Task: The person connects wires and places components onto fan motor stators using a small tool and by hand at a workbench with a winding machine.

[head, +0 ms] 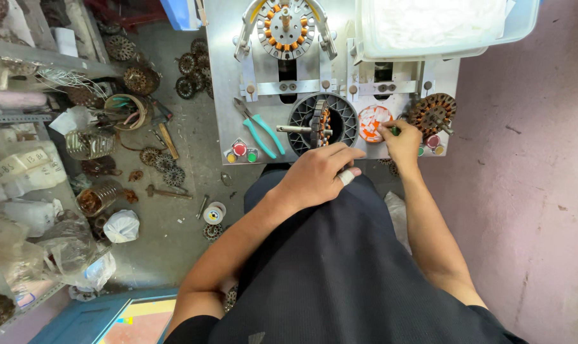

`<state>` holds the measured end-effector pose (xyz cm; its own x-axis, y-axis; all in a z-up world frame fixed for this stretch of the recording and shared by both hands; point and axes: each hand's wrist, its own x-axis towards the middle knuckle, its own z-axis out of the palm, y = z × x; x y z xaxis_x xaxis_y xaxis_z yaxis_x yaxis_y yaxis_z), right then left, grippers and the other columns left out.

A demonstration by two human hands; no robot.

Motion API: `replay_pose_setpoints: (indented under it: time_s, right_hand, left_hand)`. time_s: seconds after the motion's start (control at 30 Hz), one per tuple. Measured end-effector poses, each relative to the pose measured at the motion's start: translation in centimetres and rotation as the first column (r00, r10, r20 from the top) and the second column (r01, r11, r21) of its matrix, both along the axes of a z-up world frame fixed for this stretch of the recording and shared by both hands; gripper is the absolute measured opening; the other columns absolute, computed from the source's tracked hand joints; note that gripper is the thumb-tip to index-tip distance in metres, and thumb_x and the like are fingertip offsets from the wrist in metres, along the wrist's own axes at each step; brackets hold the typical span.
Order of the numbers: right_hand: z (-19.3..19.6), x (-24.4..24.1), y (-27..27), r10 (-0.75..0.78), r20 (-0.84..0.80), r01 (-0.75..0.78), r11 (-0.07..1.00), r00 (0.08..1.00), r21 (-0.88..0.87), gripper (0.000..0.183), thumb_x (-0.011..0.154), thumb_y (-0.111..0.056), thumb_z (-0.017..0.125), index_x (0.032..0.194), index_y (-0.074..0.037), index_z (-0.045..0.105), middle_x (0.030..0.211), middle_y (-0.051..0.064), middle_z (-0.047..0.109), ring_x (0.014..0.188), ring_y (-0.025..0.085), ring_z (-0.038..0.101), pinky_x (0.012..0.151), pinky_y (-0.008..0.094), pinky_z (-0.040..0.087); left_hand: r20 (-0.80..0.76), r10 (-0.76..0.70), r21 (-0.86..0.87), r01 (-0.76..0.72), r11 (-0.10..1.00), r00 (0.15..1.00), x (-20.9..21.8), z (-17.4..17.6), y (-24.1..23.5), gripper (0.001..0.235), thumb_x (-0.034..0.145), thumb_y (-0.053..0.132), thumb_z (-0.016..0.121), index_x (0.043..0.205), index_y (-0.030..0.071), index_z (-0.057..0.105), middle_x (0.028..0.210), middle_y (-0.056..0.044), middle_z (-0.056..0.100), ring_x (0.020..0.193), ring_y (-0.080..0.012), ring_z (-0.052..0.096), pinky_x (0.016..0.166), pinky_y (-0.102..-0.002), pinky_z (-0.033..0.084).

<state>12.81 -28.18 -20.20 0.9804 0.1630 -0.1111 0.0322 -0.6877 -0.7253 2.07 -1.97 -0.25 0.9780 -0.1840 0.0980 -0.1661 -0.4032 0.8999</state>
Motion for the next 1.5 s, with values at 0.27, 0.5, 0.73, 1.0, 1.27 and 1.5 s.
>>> replay_pose_setpoints:
  time_s: [0.27, 0.5, 0.73, 1.0, 1.27, 1.5]
  right_hand:
    - [11.1, -2.4, 1.6, 0.050, -0.552, 0.386, 0.663, 0.832, 0.642, 0.010, 0.096, -0.002, 0.073, 0.102, 0.001, 0.066, 0.080, 0.014, 0.072, 0.046, 0.007, 0.051, 0.038, 0.019, 0.031]
    - [20.0, -5.5, 5.0, 0.302, -0.652, 0.444, 0.534, 0.695, 0.720, 0.005, 0.094, 0.000, 0.068, 0.098, 0.004, 0.067, 0.079, 0.019, 0.070, 0.038, 0.008, 0.046, 0.033, 0.019, 0.028]
    - [20.8, -7.2, 8.1, 0.211, -0.601, 0.428, 0.527, 0.771, 0.734, 0.004, 0.098, 0.000, 0.066, 0.100, 0.004, 0.067, 0.078, 0.017, 0.070, 0.040, 0.006, 0.045, 0.036, 0.019, 0.028]
    - [21.9, -9.1, 12.2, -0.035, -0.227, 0.153, 0.835, 0.973, 0.528, 0.014, 0.093, 0.004, 0.072, 0.106, 0.002, 0.067, 0.087, 0.012, 0.072, 0.062, 0.009, 0.055, 0.055, 0.021, 0.042]
    - [22.4, -9.0, 14.5, 0.139, 0.202, -0.178, 0.966, 0.969, 0.186, 0.018, 0.090, 0.007, 0.072, 0.102, -0.003, 0.065, 0.102, 0.012, 0.070, 0.091, 0.025, 0.071, 0.082, 0.033, 0.055]
    - [21.1, -9.6, 16.2, 0.072, 0.002, -0.071, 0.981, 0.997, 0.178, 0.015, 0.093, 0.007, 0.070, 0.104, -0.001, 0.064, 0.088, 0.010, 0.070, 0.076, 0.020, 0.071, 0.068, 0.030, 0.053]
  left_hand:
    - [0.035, -0.005, -0.190, 0.011, 0.982, 0.999, 0.6, 0.5, 0.3, 0.029, 0.093, 0.006, 0.069, 0.121, 0.007, 0.064, 0.112, -0.009, 0.067, 0.093, -0.0255, 0.073, 0.082, -0.034, 0.060]
    - [0.252, 0.015, -0.202, 0.037, 0.979, 0.968, 1.4, 1.2, 2.1, 0.024, 0.092, -0.001, 0.074, 0.114, 0.007, 0.067, 0.108, -0.006, 0.070, 0.099, -0.0244, 0.073, 0.084, -0.034, 0.060]
    - [0.373, -0.041, -0.180, 0.116, 0.977, 0.927, 1.3, 1.1, 4.9, 0.025, 0.088, -0.001, 0.074, 0.111, 0.006, 0.068, 0.107, -0.006, 0.069, 0.097, -0.0257, 0.071, 0.083, -0.036, 0.059]
    - [0.190, -0.006, -0.235, 0.051, 0.971, 0.982, 1.6, 1.0, 6.1, 0.017, 0.094, -0.003, 0.069, 0.108, 0.004, 0.061, 0.109, -0.010, 0.063, 0.099, -0.0296, 0.067, 0.084, -0.038, 0.056]
    - [0.008, -0.041, -0.279, 0.042, 0.959, 0.999, 0.6, 0.7, 7.3, 0.014, 0.095, -0.004, 0.062, 0.107, 0.003, 0.057, 0.101, -0.012, 0.061, 0.093, -0.0327, 0.066, 0.080, -0.039, 0.054]
    - [-0.052, -0.052, -0.327, 0.032, 0.945, 0.997, 0.2, -1.3, 8.0, 0.019, 0.092, -0.006, 0.059, 0.108, 0.004, 0.058, 0.096, -0.013, 0.060, 0.089, -0.0328, 0.064, 0.080, -0.039, 0.053]
